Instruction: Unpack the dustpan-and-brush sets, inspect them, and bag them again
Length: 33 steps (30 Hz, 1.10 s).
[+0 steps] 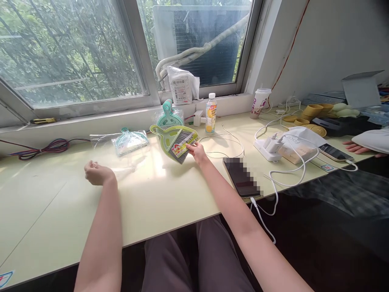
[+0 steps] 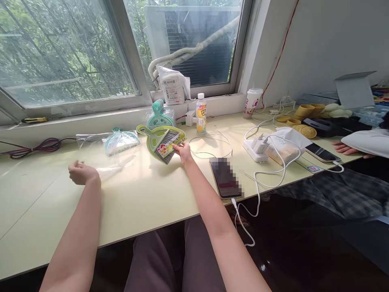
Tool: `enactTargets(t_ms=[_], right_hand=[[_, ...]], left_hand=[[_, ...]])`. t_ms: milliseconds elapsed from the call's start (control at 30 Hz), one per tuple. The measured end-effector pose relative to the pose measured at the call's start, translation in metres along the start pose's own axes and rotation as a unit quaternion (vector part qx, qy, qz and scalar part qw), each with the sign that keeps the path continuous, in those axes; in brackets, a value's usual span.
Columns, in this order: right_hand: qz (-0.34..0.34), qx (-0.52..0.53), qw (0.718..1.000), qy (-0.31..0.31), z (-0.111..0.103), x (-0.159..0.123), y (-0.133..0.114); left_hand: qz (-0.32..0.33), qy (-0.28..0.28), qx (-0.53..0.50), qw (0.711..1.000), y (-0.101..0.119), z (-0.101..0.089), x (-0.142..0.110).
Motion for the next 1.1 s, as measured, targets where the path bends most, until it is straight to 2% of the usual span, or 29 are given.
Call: enactTargets(t_ms=[67, 200, 333, 400, 500, 600, 700, 800, 867, 933, 1033, 1100], right_hand=[[0.003, 0.001, 1.0, -0.005, 0.004, -0.002, 0.003], [0.014, -0.016, 1.0, -0.01, 0.017, -0.007, 0.013], [0.011, -0.032, 0.998, -0.044, 0.027, -0.012, 0.019], [0.015, -0.059, 0.996, -0.067, 0.029, -0.012, 0.019], [0.044, -0.132, 0.989, -0.043, 0.023, -0.008, 0.016], [0.039, -0.168, 0.983, 0.066, 0.004, 0.001, 0.007], [0.015, -0.08, 0.976, 0.2, -0.02, 0.01, -0.004], [-0.034, 0.008, 0.95, 0.31, -0.041, 0.013, -0.015], [-0.059, 0.033, 0.938, 0.34, -0.048, 0.013, -0.02], [-0.067, 0.054, 0.935, 0.344, -0.05, 0.011, -0.023], [-0.067, 0.085, 0.932, 0.347, -0.048, 0.009, -0.024], [-0.048, 0.059, 0.935, 0.347, -0.041, 0.007, -0.022]], left_hand=[[0.004, 0.0, 0.007, 1.0, 0.004, 0.013, -0.002], [0.01, -0.02, -0.014, 1.0, 0.005, 0.056, -0.009], [-0.036, -0.121, -0.065, 0.99, -0.013, 0.095, -0.022], [-0.058, -0.137, -0.067, 0.987, -0.024, 0.104, -0.025], [-0.072, -0.084, -0.068, 0.992, -0.034, 0.101, -0.022], [-0.043, -0.028, -0.083, 0.995, -0.035, 0.09, -0.016], [-0.02, -0.021, -0.07, 0.997, -0.032, 0.085, -0.014], [-0.017, -0.04, -0.053, 0.998, -0.03, 0.089, -0.018], [-0.004, -0.06, -0.048, 0.997, -0.027, 0.094, -0.021], [0.01, -0.082, -0.04, 0.996, -0.025, 0.098, -0.025], [0.023, -0.111, -0.024, 0.993, -0.022, 0.102, -0.029], [0.035, -0.123, -0.012, 0.992, -0.02, 0.105, -0.032]])
Point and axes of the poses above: each hand's wrist, its own x-axis towards the middle knuckle, its own z-axis out of the palm, y = z × x, the point moved 2 cm from there along x, towards the middle knuckle, and after that the axes turned 1 degree about -y, right-handed, at the moved point
